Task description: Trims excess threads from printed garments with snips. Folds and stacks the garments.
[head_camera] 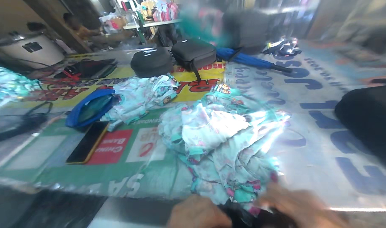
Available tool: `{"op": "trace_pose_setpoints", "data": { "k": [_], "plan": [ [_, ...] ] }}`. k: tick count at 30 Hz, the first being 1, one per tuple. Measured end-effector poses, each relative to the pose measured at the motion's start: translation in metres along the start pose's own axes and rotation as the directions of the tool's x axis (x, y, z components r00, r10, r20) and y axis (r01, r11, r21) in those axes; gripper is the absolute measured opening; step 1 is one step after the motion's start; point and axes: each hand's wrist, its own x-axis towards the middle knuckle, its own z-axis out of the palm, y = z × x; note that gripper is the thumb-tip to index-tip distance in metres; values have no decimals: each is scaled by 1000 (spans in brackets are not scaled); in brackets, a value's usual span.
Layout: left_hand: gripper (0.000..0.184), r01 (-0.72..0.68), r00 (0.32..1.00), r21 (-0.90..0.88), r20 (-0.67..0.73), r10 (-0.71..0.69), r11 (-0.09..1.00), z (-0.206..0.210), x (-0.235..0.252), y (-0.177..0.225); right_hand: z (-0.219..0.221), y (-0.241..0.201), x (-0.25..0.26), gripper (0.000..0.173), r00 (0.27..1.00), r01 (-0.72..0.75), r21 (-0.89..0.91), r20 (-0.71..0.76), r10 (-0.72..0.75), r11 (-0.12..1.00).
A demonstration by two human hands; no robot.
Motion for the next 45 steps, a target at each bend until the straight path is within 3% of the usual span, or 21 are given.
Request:
{"op": "trace_pose_setpoints", "data": {
  "k": [2, 4, 6, 10, 16, 18, 20, 22, 24, 29, 34, 45],
  "plan": [
    [23, 33, 983, 219, -183, 7, 975, 13, 14, -4, 12, 8, 12, 32, 988, -39, -198, -151, 8, 979],
    [28, 114, 971, 465, -241, 2, 878, 33, 26, -7, 24, 22, 19, 19, 971, -40, -390, -232, -56, 920],
    [34, 169, 962, 597, -273, 1, 784, 49, 33, -10, 24, 25, 20, 11, 959, -40, -343, -276, -60, 938],
    [24, 199, 921, 551, -388, 38, 811, 56, 38, -12, 14, 13, 17, 10, 946, 14, -130, -320, -55, 991],
    [13, 171, 880, 557, -457, 129, 813, 57, 47, -10, 16, 0, 23, 11, 934, 103, -83, -335, -125, 991],
    [9, 121, 848, 370, -521, 98, 921, 53, 47, -13, 18, -2, 22, 12, 933, 122, -73, -331, -139, 990],
    [11, 15, 820, -106, -568, -73, 994, 49, 49, -11, 23, -2, 23, 14, 932, 124, -69, -334, -140, 990],
    [13, -95, 820, -514, -526, -226, 852, 48, 51, -11, 28, -1, 24, 15, 935, 118, -66, -330, -133, 991],
    [13, -145, 831, -654, -488, -268, 743, 49, 52, -15, 30, -2, 27, 14, 935, 103, -47, -336, -112, 994],
    [13, -190, 808, -716, -503, -307, 672, 49, 52, -18, 30, -5, 30, 39, 898, 36, -2, -439, -33, 999],
    [13, -204, 793, -717, -520, -317, 667, 51, 54, -17, 30, -5, 38, 25, 887, 86, 12, -457, -71, 996],
    [14, -159, 802, -657, -521, -292, 737, 52, 55, -15, 33, 0, 50, 20, 861, 88, -19, -501, -85, 996]
  ]
}}
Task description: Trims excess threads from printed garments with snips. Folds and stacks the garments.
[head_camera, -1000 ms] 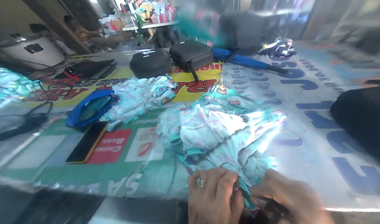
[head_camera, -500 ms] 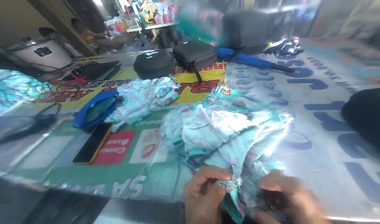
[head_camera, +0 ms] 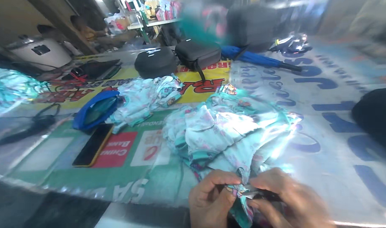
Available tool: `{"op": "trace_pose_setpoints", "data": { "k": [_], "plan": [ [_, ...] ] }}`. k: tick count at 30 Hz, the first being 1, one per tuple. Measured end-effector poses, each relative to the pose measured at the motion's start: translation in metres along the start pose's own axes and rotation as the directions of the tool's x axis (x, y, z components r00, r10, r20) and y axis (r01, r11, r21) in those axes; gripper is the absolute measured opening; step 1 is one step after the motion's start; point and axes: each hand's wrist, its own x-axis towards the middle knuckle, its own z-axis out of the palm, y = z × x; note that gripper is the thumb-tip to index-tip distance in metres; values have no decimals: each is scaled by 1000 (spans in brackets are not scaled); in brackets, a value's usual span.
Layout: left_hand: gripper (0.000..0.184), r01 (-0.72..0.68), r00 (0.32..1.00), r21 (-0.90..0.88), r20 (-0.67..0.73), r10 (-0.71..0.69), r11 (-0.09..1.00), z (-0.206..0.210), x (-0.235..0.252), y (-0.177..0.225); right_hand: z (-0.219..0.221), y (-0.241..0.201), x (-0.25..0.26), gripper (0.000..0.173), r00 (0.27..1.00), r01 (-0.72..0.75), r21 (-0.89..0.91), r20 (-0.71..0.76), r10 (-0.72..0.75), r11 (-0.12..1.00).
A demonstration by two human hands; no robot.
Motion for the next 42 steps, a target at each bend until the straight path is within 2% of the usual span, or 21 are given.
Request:
{"op": "trace_pose_setpoints", "data": {
  "k": [13, 25, 34, 42],
  "plan": [
    [14, -138, 987, 145, 100, 124, 980, -1, 1, 0, -2, 2, -1, 18, 1000, 13, 7, -6, -13, 1000],
    [14, -181, 979, 183, 133, 158, 966, -3, 2, -2, -5, 5, -6, 19, 1000, -1, 28, -2, 1, 1000],
    [26, -272, 962, 345, 123, 244, 898, 2, 0, 0, -5, 6, -6, 17, 1000, 2, 30, -1, -2, 1000],
    [25, -290, 957, 338, 124, 263, 896, 2, 1, -2, -5, 6, -6, 19, 1000, -7, 27, 0, 7, 1000]
  ]
}}
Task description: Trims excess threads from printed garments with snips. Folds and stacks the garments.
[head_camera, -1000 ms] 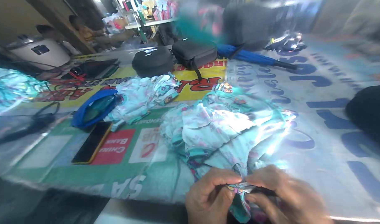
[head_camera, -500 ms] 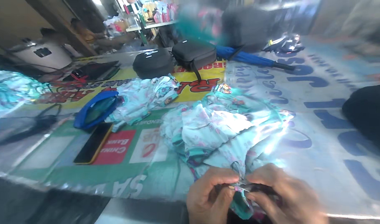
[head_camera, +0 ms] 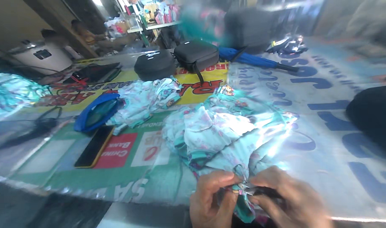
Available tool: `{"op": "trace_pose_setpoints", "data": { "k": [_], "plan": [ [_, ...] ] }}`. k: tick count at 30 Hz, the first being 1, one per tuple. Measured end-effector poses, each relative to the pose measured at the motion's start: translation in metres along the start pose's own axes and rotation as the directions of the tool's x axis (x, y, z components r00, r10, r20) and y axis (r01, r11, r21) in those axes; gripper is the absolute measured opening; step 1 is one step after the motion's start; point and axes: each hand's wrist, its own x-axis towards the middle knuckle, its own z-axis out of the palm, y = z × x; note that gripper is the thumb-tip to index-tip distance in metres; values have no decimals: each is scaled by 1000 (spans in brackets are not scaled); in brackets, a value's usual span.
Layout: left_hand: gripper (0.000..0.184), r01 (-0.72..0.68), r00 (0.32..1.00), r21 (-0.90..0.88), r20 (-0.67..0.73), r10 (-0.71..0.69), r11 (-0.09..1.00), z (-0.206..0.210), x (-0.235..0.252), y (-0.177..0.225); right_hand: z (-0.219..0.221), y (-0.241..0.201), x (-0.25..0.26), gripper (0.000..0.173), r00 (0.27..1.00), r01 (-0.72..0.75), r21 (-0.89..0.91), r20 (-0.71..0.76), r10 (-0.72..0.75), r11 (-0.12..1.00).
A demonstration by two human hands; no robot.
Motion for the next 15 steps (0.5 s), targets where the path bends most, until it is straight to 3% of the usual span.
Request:
{"op": "trace_pose_setpoints", "data": {
  "k": [11, 15],
  "plan": [
    [24, -10, 1000, 25, 12, 10, 1000, 1, -2, -2, 2, 4, -1, 16, 1000, -2, 66, 1, 2, 998],
    [28, 16, 1000, 28, -10, -16, 999, 2, -4, -1, 3, 0, 1, 31, 998, -69, 237, 7, 70, 969]
  ]
}}
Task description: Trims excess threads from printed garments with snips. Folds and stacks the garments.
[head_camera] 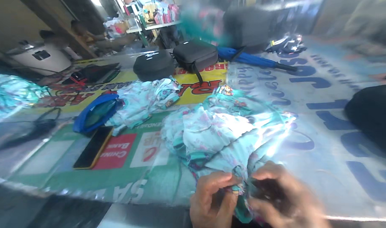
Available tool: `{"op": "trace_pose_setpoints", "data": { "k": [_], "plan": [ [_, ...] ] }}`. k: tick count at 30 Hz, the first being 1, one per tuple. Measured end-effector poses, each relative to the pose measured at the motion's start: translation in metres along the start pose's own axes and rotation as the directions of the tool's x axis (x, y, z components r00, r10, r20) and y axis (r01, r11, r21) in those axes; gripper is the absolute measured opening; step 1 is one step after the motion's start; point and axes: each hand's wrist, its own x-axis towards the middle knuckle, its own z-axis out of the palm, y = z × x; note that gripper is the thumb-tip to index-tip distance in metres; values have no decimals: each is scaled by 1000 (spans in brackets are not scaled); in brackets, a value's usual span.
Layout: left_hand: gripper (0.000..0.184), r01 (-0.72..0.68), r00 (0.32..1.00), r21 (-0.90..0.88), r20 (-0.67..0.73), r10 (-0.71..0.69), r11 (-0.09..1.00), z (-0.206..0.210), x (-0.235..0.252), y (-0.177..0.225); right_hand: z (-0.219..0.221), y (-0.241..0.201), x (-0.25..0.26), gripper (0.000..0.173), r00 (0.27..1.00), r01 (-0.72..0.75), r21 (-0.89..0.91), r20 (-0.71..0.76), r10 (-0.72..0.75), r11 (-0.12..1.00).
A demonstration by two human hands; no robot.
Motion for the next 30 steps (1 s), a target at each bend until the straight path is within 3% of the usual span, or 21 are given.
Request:
{"op": "trace_pose_setpoints", "data": {
  "k": [2, 5, 8, 15, 18, 22, 30],
  "plan": [
    [30, 5, 1000, -33, -8, -5, 999, 1, -2, -1, 3, 1, 4, 33, 998, 66, -20, 4, -66, 998],
    [32, 15, 1000, -27, -22, -16, 1000, 3, -4, -2, 11, 5, 9, 10, 971, 236, -199, 8, -240, 951],
    [32, 40, 998, -53, -51, -43, 998, 3, -2, -1, 17, -5, 1, 10, 947, 319, -348, 88, -308, 882],
    [18, 72, 996, -161, -30, -78, 984, -3, -3, -9, 22, -12, -24, 16, 913, 388, -291, 248, -323, 875],
    [15, 148, 983, -217, -77, -168, 965, -4, -1, -6, 18, -14, -30, 15, 963, 256, -285, 154, -220, 924],
    [12, 203, 954, -393, -127, -272, 897, -2, 0, -2, 8, -17, -21, 36, 1000, 12, -285, 27, -4, 959],
    [14, 303, 880, -622, -108, -463, 722, 6, -3, 9, 19, -10, -7, 25, 1000, -10, -211, -29, 4, 977]
  ]
}}
